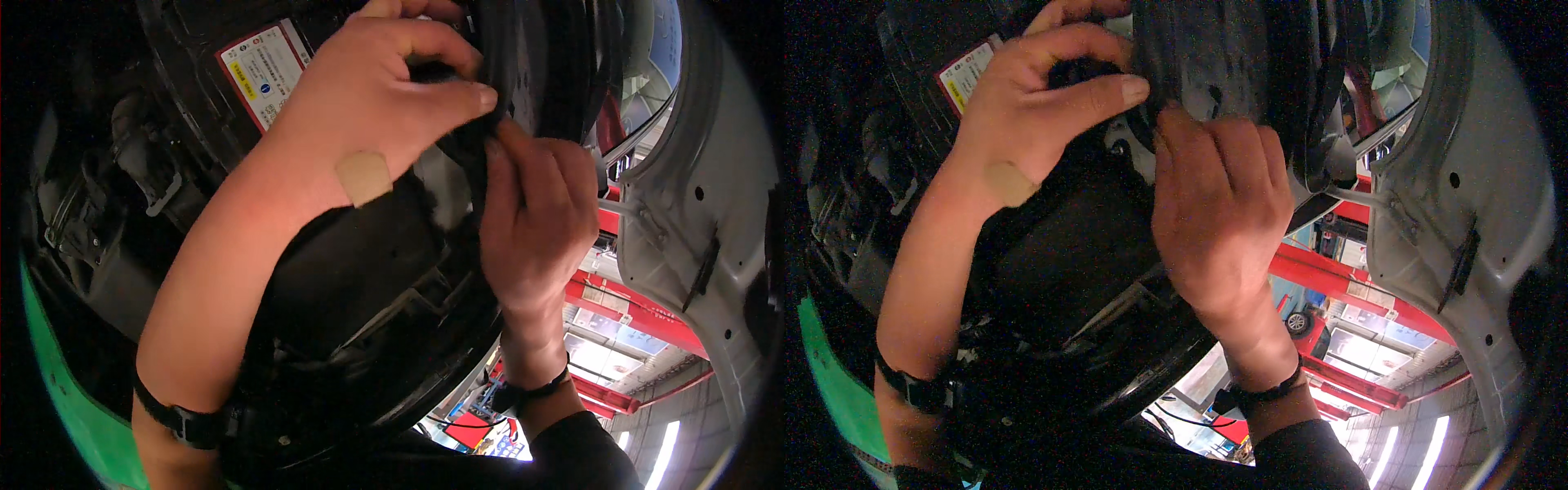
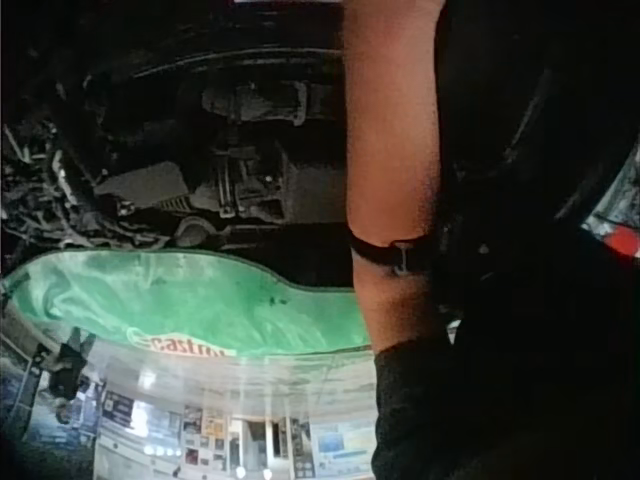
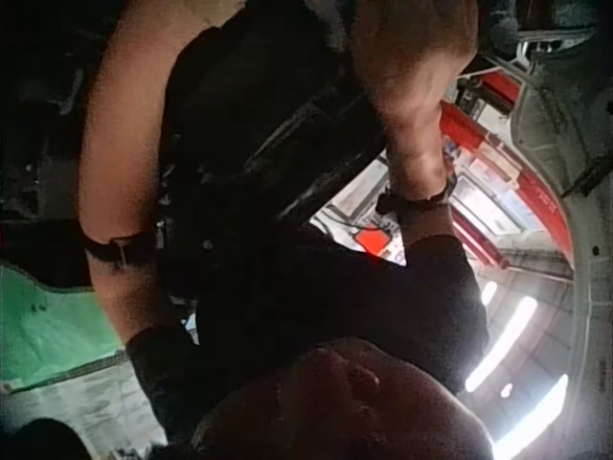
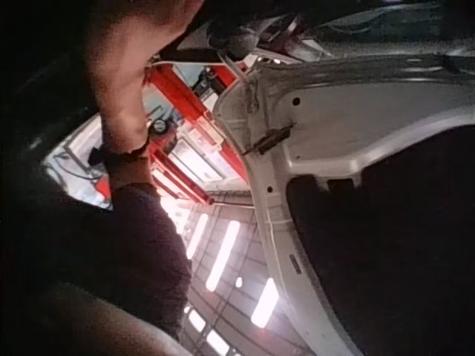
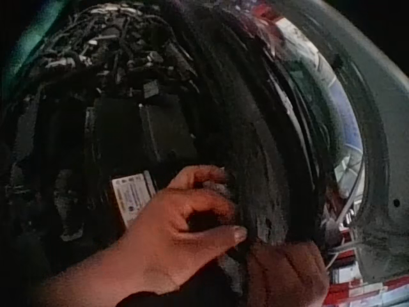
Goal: Inspecting and adjusting the cowl and engine bay components of a car.
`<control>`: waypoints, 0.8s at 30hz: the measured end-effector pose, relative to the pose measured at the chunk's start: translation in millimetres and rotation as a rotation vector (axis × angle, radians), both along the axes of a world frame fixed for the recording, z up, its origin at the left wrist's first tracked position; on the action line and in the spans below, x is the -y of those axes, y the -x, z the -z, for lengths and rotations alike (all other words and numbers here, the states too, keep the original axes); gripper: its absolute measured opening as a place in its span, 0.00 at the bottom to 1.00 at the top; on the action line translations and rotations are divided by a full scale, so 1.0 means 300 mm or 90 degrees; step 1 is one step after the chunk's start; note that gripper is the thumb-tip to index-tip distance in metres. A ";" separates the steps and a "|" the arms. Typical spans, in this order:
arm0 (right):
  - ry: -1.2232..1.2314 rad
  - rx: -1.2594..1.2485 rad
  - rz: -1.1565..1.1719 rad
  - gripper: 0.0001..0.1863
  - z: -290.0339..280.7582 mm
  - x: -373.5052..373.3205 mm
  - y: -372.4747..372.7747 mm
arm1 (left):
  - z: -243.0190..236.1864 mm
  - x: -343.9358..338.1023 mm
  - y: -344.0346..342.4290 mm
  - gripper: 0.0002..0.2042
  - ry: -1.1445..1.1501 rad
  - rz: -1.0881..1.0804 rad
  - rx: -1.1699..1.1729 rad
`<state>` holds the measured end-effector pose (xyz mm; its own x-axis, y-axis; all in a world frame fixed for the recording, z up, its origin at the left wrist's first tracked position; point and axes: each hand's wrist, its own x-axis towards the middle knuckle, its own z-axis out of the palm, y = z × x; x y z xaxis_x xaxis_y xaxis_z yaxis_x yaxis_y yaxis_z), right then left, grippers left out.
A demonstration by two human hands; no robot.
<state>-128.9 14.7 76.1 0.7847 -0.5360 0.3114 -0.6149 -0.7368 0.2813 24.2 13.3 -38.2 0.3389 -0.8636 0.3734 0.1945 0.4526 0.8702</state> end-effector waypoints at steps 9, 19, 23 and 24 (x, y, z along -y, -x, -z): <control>0.014 -0.020 0.009 0.14 0.007 -0.011 -0.008 | -0.051 -0.018 0.008 0.11 -0.032 -0.143 0.235; -0.031 -0.051 0.068 0.12 -0.012 -0.039 -0.009 | -0.100 -0.037 0.027 0.13 -0.050 -0.206 0.403; -0.030 -0.052 0.078 0.11 -0.008 -0.056 0.005 | -0.111 -0.020 0.028 0.18 -0.144 -0.086 0.241; -0.028 -0.053 0.088 0.13 -0.006 -0.057 0.012 | -0.117 -0.016 0.028 0.19 -0.173 -0.066 0.221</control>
<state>-132.4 31.8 77.8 0.7246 -0.6524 0.2218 -0.6871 -0.6596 0.3046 15.9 18.2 -3.1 0.3235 -0.9141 0.2447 -0.1648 0.2002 0.9658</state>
